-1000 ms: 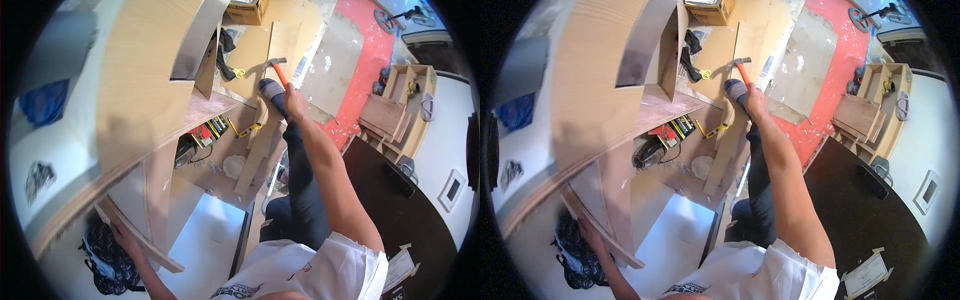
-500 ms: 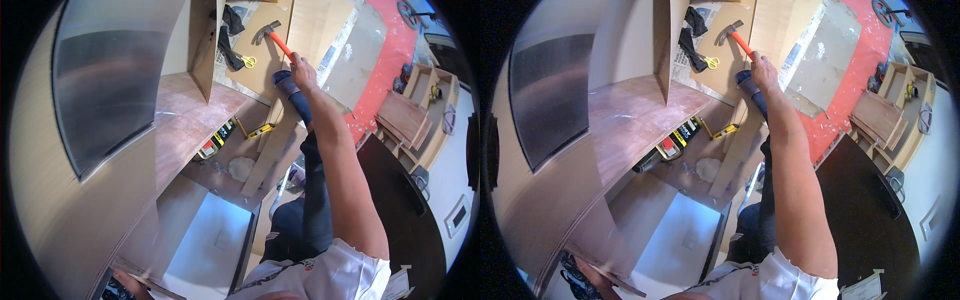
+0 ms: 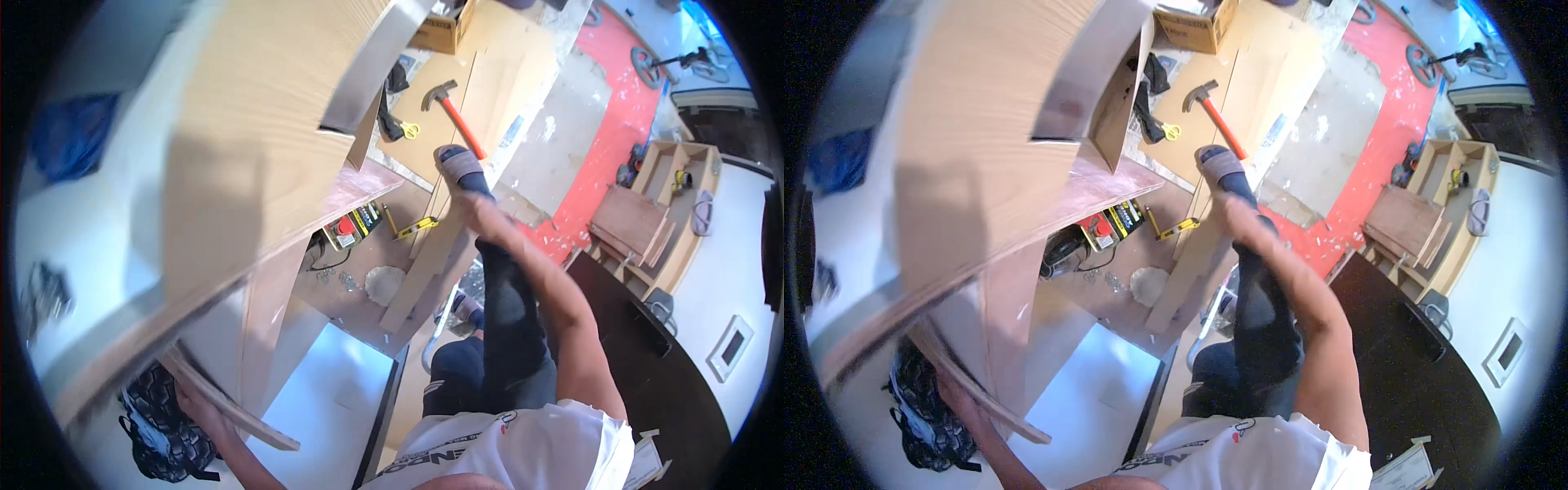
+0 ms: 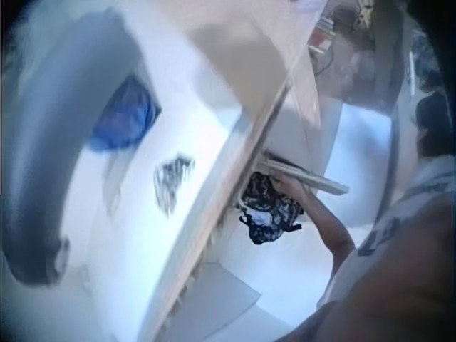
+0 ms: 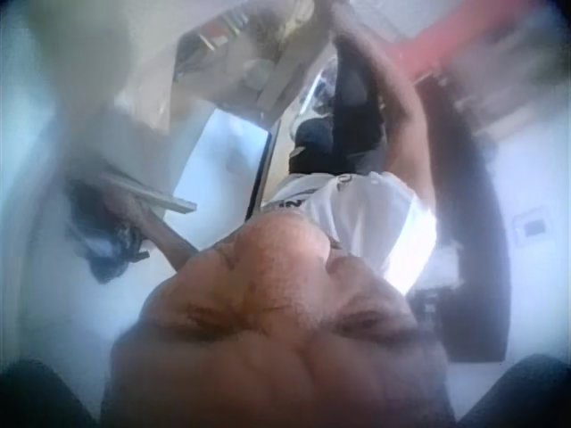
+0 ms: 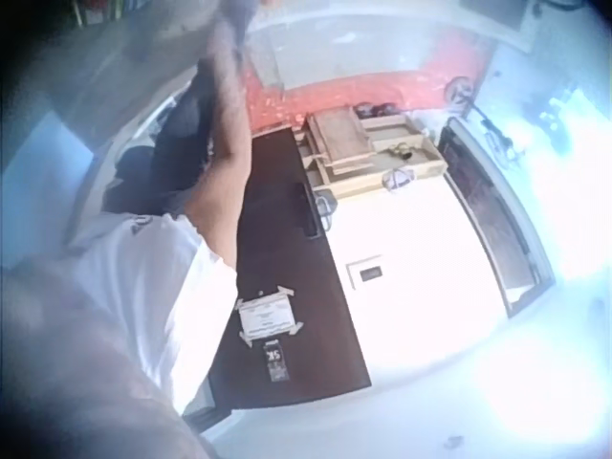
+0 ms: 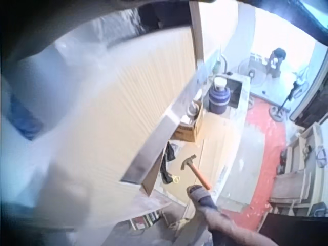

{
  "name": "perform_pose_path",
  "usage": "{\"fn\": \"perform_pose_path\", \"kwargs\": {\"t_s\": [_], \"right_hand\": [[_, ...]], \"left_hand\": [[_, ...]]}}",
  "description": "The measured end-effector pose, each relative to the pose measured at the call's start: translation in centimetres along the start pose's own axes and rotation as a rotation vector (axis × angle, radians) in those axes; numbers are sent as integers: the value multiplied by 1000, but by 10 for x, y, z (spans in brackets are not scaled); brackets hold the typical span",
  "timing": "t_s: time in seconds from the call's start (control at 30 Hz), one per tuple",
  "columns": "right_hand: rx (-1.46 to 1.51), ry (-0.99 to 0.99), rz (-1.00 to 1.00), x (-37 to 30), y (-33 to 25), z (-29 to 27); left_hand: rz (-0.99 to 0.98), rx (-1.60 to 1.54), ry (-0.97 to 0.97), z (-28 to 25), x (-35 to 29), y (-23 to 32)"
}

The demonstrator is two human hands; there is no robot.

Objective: The person assembles a white cabinet by placing panels into a frame and securing them with a hammer and wooden block. They handle multiple white panels and a wooden block, using a hammer to tap the pieces into place.

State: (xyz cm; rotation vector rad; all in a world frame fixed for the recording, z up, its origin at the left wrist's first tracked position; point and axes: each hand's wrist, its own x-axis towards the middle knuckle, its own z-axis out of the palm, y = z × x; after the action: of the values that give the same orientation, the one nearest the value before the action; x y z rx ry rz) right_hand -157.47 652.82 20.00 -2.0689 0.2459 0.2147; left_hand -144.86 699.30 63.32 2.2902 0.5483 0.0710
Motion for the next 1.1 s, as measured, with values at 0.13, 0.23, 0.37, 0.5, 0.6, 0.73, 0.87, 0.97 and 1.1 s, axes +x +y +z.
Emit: {"fn": "perform_pose_path", "kwargs": {"t_s": [0.13, 0.23, 0.37, 0.5, 0.6, 0.73, 0.87, 0.97, 1.1], "right_hand": [[202, -152, -246, -99, -197, -9], [469, -288, -240, -162, -311, -11], [722, -311, -137, -212, -377, 21], [1040, -550, 236, -278, -370, 67], [913, -489, 404, -299, -334, 85], [677, -328, 475, -271, -246, 132], [1050, -446, 813, -189, -111, 185], [922, -270, 811, -116, -107, 176], [850, -693, 285, -78, -39, 155]], "left_hand": [[117, -68, 41, -4, -20, -11], [262, 11, 10, -8, -45, -49], [164, -370, -100, 45, -163, -22], [257, -175, -560, 52, -228, -56], [331, 5, -644, 66, -236, -55], [652, 103, -301, 34, -191, -50], [660, 220, 76, -40, -111, -19], [740, 376, 243, -62, -27, -7], [789, 495, 289, -45, 70, -12]]}}
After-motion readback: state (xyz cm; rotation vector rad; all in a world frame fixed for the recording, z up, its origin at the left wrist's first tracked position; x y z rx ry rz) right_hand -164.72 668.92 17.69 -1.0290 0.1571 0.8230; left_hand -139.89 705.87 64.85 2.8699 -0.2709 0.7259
